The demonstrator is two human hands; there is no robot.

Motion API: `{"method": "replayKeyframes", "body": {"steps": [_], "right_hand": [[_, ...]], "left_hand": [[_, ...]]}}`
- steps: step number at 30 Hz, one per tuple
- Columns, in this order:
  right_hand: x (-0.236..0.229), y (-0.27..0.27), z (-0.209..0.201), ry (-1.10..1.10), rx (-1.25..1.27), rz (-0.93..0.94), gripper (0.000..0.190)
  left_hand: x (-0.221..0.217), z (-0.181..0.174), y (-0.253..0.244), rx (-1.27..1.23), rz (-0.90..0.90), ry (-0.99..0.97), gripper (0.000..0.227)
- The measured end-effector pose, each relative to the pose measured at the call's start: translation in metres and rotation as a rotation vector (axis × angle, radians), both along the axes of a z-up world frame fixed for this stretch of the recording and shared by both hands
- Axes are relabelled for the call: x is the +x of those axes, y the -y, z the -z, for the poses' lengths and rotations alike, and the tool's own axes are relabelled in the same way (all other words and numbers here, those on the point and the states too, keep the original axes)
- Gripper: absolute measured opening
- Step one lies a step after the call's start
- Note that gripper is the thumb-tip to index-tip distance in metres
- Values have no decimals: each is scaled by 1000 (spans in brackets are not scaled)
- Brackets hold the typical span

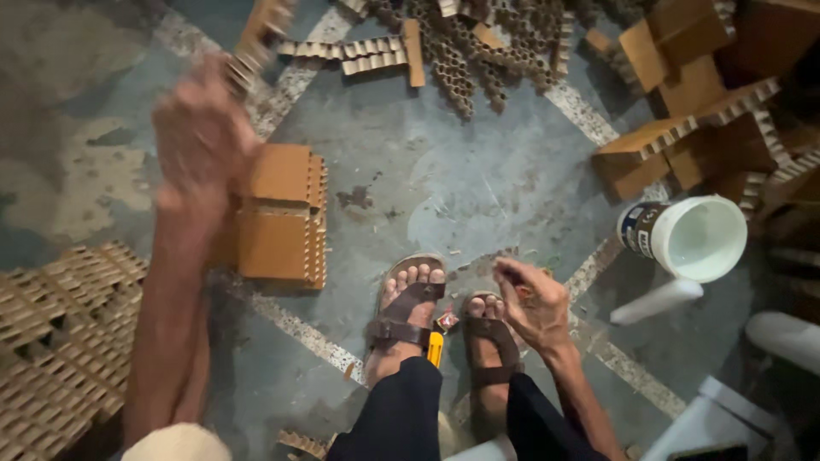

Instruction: The person assembles small cardboard boxes by applying glue to the edges of pre-cut corrugated pieces and folding them into shape. They then secure the boxes using colorful rubber bands, repeating the process for multiple units.

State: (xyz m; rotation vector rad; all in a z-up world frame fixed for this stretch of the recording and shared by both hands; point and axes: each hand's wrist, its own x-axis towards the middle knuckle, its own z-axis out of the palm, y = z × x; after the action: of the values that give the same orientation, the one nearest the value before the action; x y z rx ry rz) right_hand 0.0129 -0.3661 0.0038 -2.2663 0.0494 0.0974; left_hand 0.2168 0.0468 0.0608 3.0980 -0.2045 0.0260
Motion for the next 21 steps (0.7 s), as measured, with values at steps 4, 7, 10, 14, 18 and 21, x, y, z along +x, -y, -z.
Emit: {"method": "replayKeyframes", "body": {"steps": [4,7,10,14,18,21], "right_hand": [[34,-12,-69,437,-186,-36,55],[67,-4,-93,581,-572,-200,67],[80,16,-75,328,-650,-363,59],[56,21,-18,-4,-243,-290,37],[33,-3,28,-20,-229,-87,38],[29,-4,46,56,-235,-90,51]], "left_hand": [[-50,-38,87,-180,471,19,39],[-81,-34,146,-383,662,9,40],[-94,5,171,-588,715,7,47],[-95,75,190,-778,596,-56,37],[-100,127,211,-810,475,-91,47],[-100,138,218,-877,389,-70,46]]}}
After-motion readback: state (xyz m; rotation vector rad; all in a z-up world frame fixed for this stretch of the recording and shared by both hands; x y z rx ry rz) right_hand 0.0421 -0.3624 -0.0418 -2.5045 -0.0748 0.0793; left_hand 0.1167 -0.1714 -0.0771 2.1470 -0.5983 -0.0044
